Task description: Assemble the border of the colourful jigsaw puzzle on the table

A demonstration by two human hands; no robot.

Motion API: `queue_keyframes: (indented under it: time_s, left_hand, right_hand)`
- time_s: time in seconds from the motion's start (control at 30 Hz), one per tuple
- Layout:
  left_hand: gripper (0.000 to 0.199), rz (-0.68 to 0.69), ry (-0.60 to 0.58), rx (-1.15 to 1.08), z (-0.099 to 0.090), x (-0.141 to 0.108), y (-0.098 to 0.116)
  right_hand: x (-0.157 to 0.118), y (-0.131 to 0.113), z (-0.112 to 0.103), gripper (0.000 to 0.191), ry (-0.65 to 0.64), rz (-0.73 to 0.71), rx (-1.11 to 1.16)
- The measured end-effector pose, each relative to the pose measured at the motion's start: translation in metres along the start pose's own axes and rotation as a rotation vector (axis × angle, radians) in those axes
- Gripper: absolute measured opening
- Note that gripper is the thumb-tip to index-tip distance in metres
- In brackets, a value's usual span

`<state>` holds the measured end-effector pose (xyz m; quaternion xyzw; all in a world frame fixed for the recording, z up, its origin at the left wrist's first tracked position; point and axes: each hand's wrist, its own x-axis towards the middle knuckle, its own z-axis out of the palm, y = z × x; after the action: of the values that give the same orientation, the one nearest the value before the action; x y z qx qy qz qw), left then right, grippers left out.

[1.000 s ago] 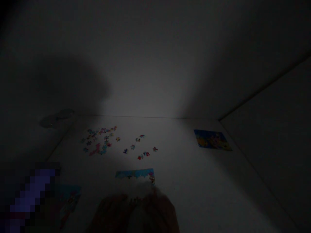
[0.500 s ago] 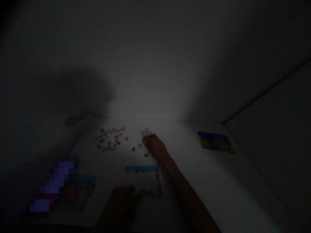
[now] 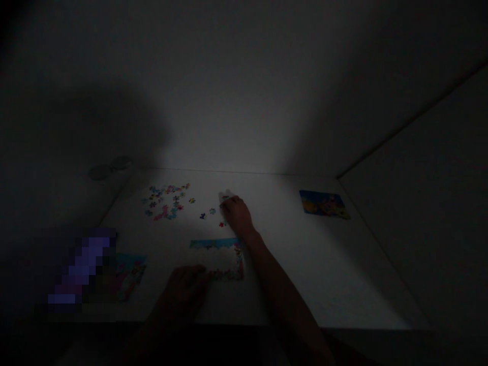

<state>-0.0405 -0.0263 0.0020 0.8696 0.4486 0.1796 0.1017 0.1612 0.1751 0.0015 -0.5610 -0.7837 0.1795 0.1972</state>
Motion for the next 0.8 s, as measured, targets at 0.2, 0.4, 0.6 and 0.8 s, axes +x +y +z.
queue_keyframes:
  time_s: [0.2,0.4,0.6,0.8]
  left_hand:
    - [0.037,-0.004,0.042,0.004,0.001,0.000,0.000]
    - [0.038,-0.052,-0.005,-0.009,0.002,-0.001,0.001]
    - [0.044,-0.060,-0.007,-0.023,0.001,-0.001,0.002]
    - [0.043,-0.056,0.005,-0.009,0.004,-0.002,0.001]
  right_hand:
    - [0.000,0.001,-0.006,0.020,-0.101,0.104,-0.108]
    - [-0.006,0.008,-0.016,0.018,-0.139,0.129,-0.144]
    - [-0.008,0.005,-0.022,0.020,-0.178,0.126,-0.182]
    - [-0.010,-0.002,-0.023,0.024,-0.188,0.153,-0.227]
